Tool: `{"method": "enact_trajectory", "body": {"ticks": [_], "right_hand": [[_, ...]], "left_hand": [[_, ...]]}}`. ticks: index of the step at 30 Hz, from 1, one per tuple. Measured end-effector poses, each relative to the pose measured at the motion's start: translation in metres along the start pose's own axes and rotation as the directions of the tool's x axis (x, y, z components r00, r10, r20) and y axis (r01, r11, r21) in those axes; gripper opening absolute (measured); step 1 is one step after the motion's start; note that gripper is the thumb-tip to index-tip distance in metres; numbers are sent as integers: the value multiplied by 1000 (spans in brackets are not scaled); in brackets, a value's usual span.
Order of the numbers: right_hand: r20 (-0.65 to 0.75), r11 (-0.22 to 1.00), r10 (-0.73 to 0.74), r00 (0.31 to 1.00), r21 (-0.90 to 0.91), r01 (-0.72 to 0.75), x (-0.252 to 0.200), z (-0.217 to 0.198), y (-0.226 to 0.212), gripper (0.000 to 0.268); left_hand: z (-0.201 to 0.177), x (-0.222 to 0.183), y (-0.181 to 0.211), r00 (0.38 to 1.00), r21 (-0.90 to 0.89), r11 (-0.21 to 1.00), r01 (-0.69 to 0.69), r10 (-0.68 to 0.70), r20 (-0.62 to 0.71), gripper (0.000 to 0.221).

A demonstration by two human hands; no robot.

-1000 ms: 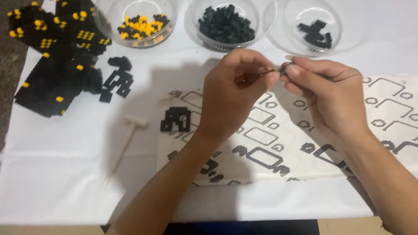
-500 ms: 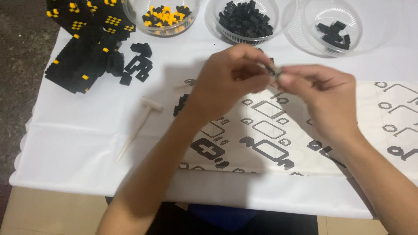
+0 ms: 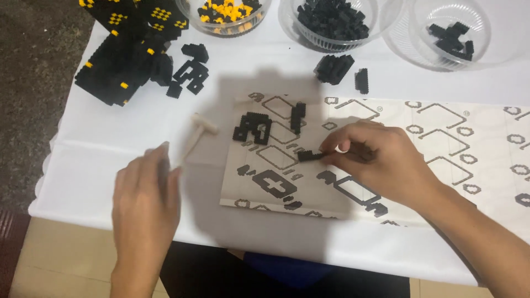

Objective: Assembling small black plastic interlocking blocks on a white surface using a printed template for guidance.

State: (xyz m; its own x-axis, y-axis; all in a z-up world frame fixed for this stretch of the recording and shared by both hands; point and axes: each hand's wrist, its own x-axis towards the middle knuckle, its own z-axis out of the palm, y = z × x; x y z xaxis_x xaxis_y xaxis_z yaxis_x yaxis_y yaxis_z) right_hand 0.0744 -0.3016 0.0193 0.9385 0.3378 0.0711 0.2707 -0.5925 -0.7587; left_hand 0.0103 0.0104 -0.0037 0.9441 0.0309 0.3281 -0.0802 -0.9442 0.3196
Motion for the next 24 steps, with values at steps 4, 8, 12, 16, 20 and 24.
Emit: {"method": "enact_trajectory", "body": {"ticks": [4, 8, 12, 16, 20, 24], "right_hand": [[25, 998, 45, 999, 46, -46, 0, -1, 5, 14], [4, 999, -8, 1000, 46, 8, 1, -1, 7, 15], [0, 998, -6, 1000, 57, 6, 1, 0, 9, 13], [-5, 997, -39, 999, 65, 39, 1, -2, 9, 13], [-6, 998, 26, 1000, 62, -26, 2, -2, 10, 11], [20, 992, 115, 993, 48, -115, 3, -2, 10, 8]], "left_hand": [[7, -6, -13, 980, 58, 983, -173, 178, -94, 42], [-5, -11, 27, 961, -209, 953, 218, -173, 214, 35], [4, -8, 72, 737, -216, 922, 323, -101, 668, 29], [5, -26, 98, 760, -178, 934, 310, -130, 637, 48], [22, -40, 92, 886, -202, 978, -49, 136, 444, 46], [32, -49, 90, 953, -272, 961, 52, 34, 302, 40]]}}
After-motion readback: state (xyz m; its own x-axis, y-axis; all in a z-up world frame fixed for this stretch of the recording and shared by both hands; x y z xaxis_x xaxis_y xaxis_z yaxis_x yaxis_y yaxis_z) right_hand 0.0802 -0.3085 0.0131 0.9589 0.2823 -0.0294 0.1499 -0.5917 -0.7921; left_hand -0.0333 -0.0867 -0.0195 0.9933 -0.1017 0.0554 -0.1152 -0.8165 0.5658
